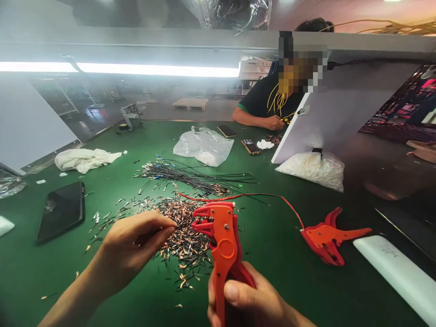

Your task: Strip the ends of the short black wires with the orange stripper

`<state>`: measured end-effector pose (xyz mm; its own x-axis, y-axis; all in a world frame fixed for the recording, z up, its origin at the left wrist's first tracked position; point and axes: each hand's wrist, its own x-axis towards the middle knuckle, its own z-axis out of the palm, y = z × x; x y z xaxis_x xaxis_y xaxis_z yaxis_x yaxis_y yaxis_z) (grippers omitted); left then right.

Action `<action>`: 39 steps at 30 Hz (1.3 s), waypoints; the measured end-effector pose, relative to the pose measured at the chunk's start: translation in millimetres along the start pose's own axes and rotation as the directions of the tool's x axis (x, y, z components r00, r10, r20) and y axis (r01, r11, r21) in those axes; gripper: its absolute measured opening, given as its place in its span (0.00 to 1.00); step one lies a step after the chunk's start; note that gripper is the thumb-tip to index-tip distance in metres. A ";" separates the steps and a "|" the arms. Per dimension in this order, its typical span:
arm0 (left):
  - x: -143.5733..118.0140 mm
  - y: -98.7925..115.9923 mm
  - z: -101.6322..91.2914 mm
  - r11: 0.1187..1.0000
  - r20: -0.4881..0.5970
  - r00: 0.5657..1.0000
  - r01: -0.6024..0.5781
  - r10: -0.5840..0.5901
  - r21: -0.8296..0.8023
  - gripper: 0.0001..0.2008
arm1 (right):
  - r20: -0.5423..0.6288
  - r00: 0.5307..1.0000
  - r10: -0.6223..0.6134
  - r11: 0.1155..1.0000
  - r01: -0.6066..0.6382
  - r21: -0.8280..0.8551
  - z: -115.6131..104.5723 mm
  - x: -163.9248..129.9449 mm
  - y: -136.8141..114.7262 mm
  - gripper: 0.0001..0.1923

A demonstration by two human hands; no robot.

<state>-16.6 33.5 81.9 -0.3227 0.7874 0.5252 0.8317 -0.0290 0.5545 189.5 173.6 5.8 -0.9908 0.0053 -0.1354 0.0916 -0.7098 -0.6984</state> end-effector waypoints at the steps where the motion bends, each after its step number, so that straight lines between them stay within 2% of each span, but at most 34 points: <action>1: -0.2 -0.5 -0.1 1.000 -0.006 1.000 -0.008 0.008 0.006 0.08 | 0.014 1.000 -0.006 0.999 0.007 -0.042 1.9 0.8 -1.7 0.21; 4: -1.0 -1.6 0.4 0.999 -0.015 0.999 -0.036 0.036 -0.001 0.07 | 0.050 0.998 -0.028 0.989 0.035 -0.145 6.7 3.4 -5.8 0.21; 10: -3.3 0.9 2.7 0.996 0.000 0.997 -0.083 0.083 0.011 0.07 | 0.100 0.995 -0.009 0.991 0.022 -0.130 4.0 3.7 -1.5 0.21; 15: -4.2 0.9 2.8 0.994 0.045 0.996 -0.077 0.073 0.083 0.10 | 0.039 0.999 -0.005 0.978 0.013 -0.206 8.7 0.6 -6.3 0.17; 21: -6.4 -1.4 1.6 0.985 0.104 0.989 -0.117 0.105 0.124 0.11 | 0.089 0.995 0.039 0.962 -0.013 -0.272 20.9 2.4 -21.0 0.16; 23: -7.0 -2.1 1.0 0.985 0.118 0.987 -0.121 0.107 0.120 0.11 | 0.060 0.996 0.073 0.952 -0.051 -0.303 24.3 0.9 -24.0 0.18; 26: -7.8 -2.8 -0.2 0.985 0.118 0.985 -0.136 0.124 0.103 0.11 | -0.059 0.992 0.107 0.936 -0.121 -0.330 26.3 -1.2 -27.0 0.19; 31: -8.7 -3.9 -2.9 0.984 0.116 0.984 -0.145 0.133 0.100 0.09 | 0.078 0.989 0.130 0.909 -0.087 -0.407 17.3 4.0 -25.9 0.18; 35: -7.1 -5.0 -5.0 0.979 0.106 0.978 -0.188 0.179 0.074 0.08 | 0.103 0.992 0.067 0.923 -0.022 -0.384 13.3 7.9 -19.6 0.20; 39: -8.7 -7.1 -5.0 0.974 0.115 0.974 -0.204 0.193 0.094 0.10 | -0.003 0.998 0.065 0.923 -0.062 -0.380 13.8 4.1 -13.9 0.22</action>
<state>-21.9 23.8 76.6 -0.1017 0.8323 0.5449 0.9190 -0.1311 0.3719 182.8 173.7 24.6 -0.9823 -0.0388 -0.1831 0.1837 -0.3882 -0.9031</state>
